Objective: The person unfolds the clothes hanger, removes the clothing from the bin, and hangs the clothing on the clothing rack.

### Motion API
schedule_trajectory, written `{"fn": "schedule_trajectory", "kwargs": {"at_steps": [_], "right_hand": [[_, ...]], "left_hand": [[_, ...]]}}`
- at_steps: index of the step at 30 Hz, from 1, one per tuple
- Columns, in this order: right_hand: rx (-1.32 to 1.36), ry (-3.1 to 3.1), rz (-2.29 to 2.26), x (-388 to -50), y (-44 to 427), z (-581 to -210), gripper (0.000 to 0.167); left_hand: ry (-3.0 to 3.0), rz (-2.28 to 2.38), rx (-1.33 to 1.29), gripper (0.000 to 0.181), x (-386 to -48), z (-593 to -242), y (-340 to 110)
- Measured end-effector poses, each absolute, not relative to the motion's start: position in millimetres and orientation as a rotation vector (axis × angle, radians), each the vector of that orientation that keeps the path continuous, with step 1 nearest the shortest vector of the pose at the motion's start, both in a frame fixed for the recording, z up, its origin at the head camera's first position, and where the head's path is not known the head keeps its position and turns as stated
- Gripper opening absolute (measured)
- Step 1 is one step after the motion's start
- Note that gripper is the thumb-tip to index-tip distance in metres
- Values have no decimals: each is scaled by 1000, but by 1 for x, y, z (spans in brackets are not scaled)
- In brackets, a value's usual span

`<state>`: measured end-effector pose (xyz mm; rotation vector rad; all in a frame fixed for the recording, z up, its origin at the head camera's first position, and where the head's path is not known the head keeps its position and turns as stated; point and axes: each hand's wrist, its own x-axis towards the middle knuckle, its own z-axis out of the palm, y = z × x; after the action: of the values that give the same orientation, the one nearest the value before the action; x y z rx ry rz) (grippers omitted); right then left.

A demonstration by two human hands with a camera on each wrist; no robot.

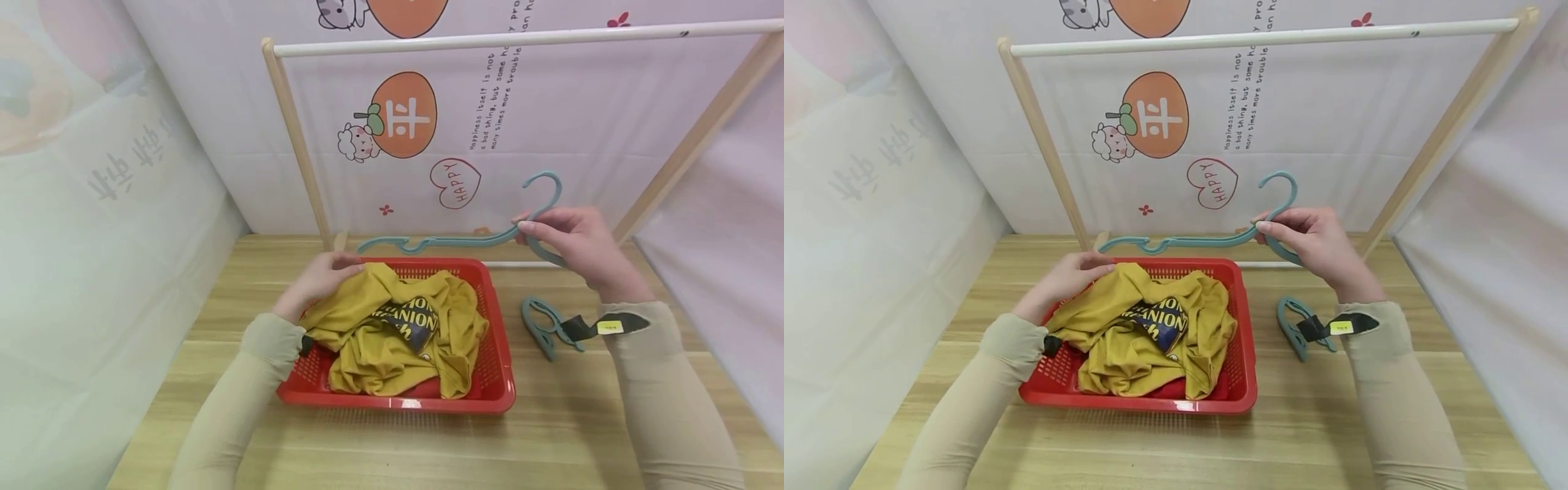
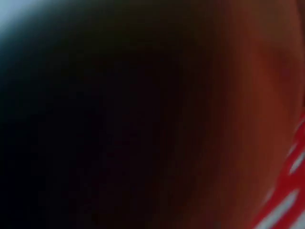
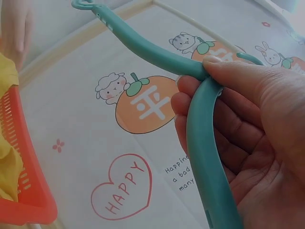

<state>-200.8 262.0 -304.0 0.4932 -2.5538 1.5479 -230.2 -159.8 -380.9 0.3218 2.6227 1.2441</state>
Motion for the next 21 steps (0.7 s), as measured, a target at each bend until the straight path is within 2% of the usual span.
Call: {"fn": "schedule_trajectory", "kwargs": {"at_steps": [4, 9, 11, 14, 21], "right_hand": [[495, -2563, 1540, -202, 261, -304, 28], [512, -2550, 1536, -203, 263, -306, 26], [502, -2551, 1533, -203, 265, -307, 26], [480, -2558, 1532, -203, 266, -307, 26], [479, -2548, 1537, -203, 268, -308, 26]], "left_hand": [[2598, 1208, 181, 43, -235, -389, -155], [2558, 1107, 178, 54, -237, -390, -155], [2538, 1100, 240, 47, -237, -390, -156], [2517, 1123, 304, 26, -236, -390, -158], [2624, 1359, 444, 13, -229, -378, -163]]}}
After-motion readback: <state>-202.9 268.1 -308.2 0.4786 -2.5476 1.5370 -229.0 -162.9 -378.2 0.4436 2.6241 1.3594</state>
